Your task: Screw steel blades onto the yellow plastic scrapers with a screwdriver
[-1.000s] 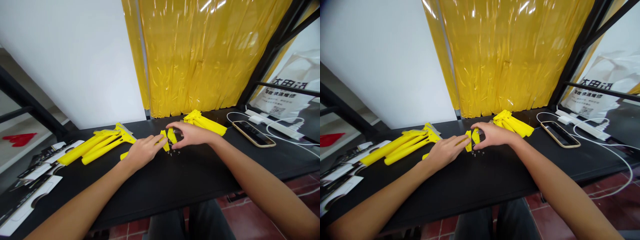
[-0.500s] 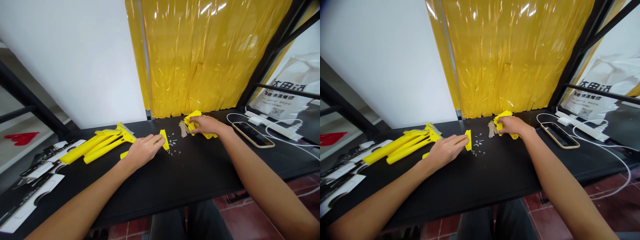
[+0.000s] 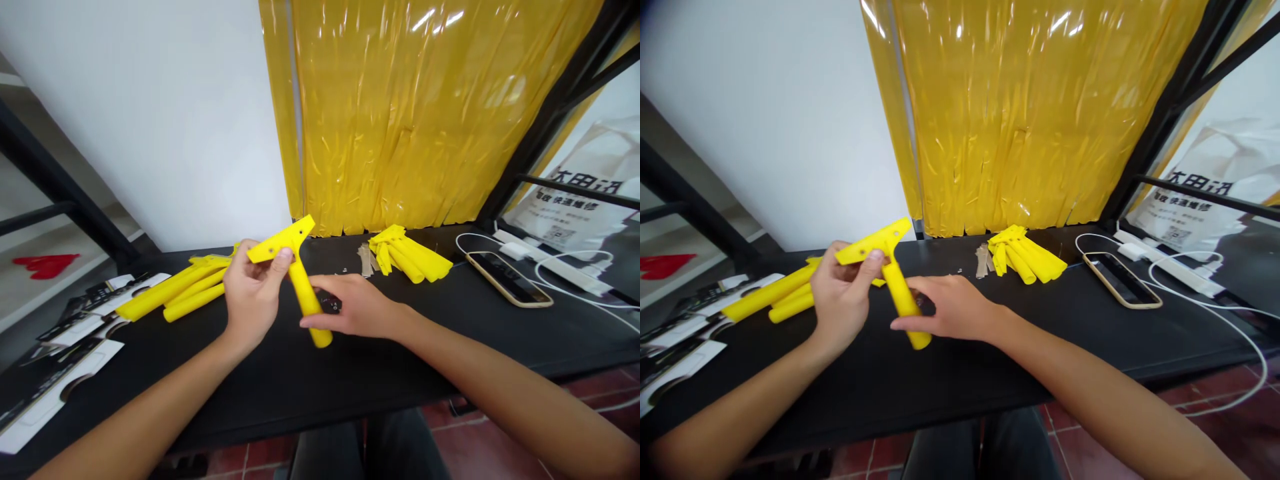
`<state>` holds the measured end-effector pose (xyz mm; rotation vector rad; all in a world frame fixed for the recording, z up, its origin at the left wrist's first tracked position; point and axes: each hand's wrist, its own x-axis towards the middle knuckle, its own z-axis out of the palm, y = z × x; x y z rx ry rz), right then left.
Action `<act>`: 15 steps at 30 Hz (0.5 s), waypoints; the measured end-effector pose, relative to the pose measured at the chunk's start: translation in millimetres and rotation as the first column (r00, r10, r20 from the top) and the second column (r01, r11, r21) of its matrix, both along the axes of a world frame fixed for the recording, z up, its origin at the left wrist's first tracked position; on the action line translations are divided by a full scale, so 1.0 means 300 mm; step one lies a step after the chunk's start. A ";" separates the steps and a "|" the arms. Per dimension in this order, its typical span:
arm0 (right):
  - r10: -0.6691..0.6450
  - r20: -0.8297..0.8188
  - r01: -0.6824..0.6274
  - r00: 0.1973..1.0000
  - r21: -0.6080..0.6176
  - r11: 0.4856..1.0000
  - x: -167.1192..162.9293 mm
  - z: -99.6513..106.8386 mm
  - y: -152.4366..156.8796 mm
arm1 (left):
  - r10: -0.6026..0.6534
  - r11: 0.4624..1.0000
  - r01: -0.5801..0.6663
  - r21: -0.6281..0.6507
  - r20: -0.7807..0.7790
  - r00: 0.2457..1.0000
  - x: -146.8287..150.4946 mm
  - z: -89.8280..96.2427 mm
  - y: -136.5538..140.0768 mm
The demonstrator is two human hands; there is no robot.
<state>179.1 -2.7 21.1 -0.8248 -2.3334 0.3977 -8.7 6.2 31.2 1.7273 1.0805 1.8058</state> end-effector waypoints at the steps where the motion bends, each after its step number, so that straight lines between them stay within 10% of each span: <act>1: -0.040 -0.028 0.040 0.999 -0.018 0.999 -0.010 -0.012 0.001 | -0.038 0.998 0.040 -0.042 0.039 0.998 0.007 -0.012 0.008; 6: -0.341 -0.103 0.339 0.934 -0.033 0.940 0.047 0.002 0.083 | -0.225 0.947 0.222 -0.231 0.013 0.974 -0.020 -0.055 0.109; 9: -0.571 -0.004 0.566 0.821 0.139 0.812 0.192 0.052 0.164 | -0.057 0.977 -0.012 -0.213 -0.316 0.947 -0.097 -0.028 0.180; 13: -0.860 0.207 0.835 0.467 0.218 0.506 0.431 0.075 0.255 | 0.163 0.941 -0.337 -0.024 -0.842 0.514 -0.262 0.034 0.244; 15: -0.871 0.342 0.880 0.353 0.193 0.433 0.514 0.059 0.283 | 0.146 0.912 -0.408 -0.039 -0.899 0.412 -0.348 0.041 0.270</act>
